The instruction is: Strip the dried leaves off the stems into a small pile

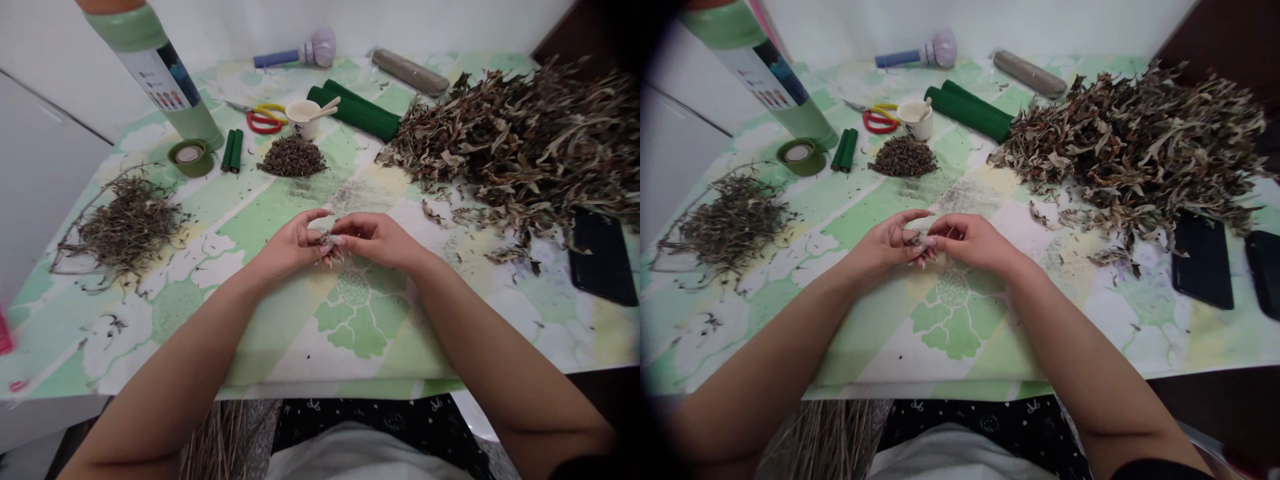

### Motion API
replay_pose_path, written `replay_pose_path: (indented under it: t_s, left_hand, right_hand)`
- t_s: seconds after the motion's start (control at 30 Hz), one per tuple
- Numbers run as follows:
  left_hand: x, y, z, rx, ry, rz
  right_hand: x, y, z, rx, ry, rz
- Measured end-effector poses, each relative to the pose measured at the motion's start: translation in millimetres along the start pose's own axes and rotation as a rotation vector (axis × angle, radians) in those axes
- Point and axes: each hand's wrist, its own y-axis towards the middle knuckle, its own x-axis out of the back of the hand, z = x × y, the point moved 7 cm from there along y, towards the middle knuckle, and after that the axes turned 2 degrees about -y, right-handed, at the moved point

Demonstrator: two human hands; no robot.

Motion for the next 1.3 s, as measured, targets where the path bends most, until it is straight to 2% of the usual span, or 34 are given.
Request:
replay_pose_path:
  t_s: [0.1, 0.27, 0.53, 0.7, 0.93, 1.13, 1.3]
  left_hand:
    - [-1.7, 0, 5, 0.038, -0.007, 0.023]
    - [-2.4, 0, 11, 0.071, -0.007, 0.057]
    - [5.1, 0, 14, 0.138, 0.033, -0.057]
    - [6.8, 0, 17, 0.18, 0.094, -0.047]
    - [10.3, -1, 17, 0.173, 0.087, -0.076]
    - [10.5, 0, 17, 0.178, 0.063, -0.08]
    - [9.3, 0, 17, 0.187, 0.064, -0.079]
  right_hand:
    - [-7, -1, 1, 0.008, 0.002, 0.066]
    - [1, -1, 0, 0.033, -0.123, -0.029]
    - [4, 0, 1, 0.055, -0.238, -0.087]
    - [2, 1, 0, 0.052, -0.279, -0.082]
    - [6, 0, -3, 0.004, -0.087, -0.082]
    - [2, -3, -8, -0.082, 0.03, 0.121]
    - [0, -3, -8, -0.079, 0.059, 0.127]
